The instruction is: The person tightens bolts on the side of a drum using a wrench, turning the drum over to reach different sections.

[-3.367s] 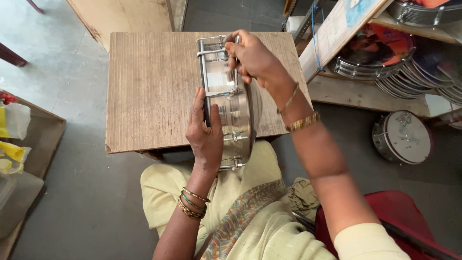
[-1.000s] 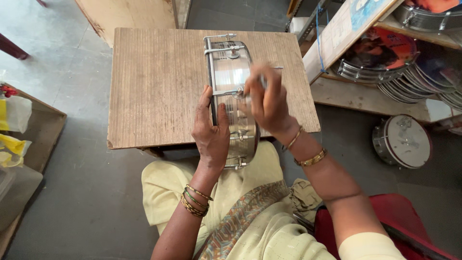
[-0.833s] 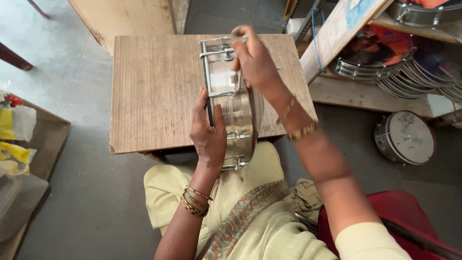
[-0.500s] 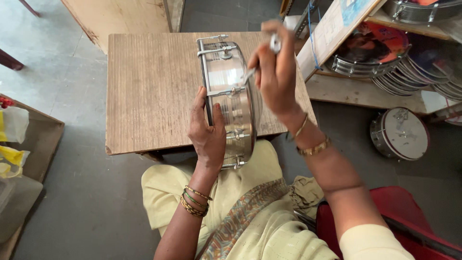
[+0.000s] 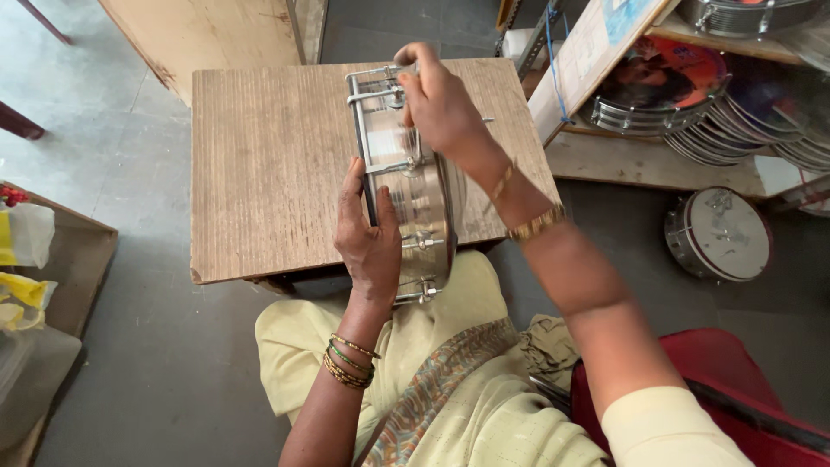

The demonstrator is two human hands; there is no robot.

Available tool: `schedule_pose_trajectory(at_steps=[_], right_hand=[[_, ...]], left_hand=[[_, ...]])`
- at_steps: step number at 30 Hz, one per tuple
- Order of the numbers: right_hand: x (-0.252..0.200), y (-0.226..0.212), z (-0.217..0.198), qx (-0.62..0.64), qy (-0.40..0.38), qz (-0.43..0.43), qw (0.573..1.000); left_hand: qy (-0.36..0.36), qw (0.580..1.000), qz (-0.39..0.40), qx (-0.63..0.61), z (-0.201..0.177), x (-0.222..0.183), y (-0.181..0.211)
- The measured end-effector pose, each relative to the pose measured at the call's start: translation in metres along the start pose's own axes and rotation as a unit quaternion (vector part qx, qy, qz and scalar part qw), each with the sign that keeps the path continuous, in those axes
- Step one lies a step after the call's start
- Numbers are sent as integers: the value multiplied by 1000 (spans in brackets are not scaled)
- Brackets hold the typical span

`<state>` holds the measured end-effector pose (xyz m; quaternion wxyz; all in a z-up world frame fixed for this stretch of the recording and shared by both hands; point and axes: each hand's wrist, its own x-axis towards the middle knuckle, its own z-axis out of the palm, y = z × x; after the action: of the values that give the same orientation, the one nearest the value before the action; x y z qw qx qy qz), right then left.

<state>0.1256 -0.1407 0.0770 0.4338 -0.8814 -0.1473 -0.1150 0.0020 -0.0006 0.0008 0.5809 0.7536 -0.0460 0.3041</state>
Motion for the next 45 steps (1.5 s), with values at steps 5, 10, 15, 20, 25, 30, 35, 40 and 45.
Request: schedule_pose_trajectory(at_steps=[5, 10, 15, 20, 25, 30, 35, 40, 45], right_hand=[[1, -14, -16, 109, -4, 107, 988], [-58, -21, -17, -5, 110, -192, 975], [-86, -18, -11, -64, 79, -351, 931], [-71, -18, -6, -54, 74, -193, 977], [-1, -10, -1, 23, -7, 8, 1000], [1, -14, -10, 53, 22, 8, 998], [-63, -18, -15, -1, 96, -180, 979], [-83, -25, -12, -64, 90, -339, 934], [-62, -28, -7, -27, 67, -142, 987]], left_hand=[[-1, 1000, 13, -6, 0, 1, -1], [-3, 1000, 8, -11, 0, 0, -1], [-8, 998, -27, -47, 0, -2, 0], [-6, 999, -34, -23, 1, -3, -2], [0, 999, -36, -12, 3, -3, -4], [-1, 1000, -19, -1, 2, -3, -6], [0, 999, -27, -32, 3, -4, -6], [-10, 997, -52, -51, 2, -2, -5], [-17, 997, -57, -54, -1, -2, 1]])
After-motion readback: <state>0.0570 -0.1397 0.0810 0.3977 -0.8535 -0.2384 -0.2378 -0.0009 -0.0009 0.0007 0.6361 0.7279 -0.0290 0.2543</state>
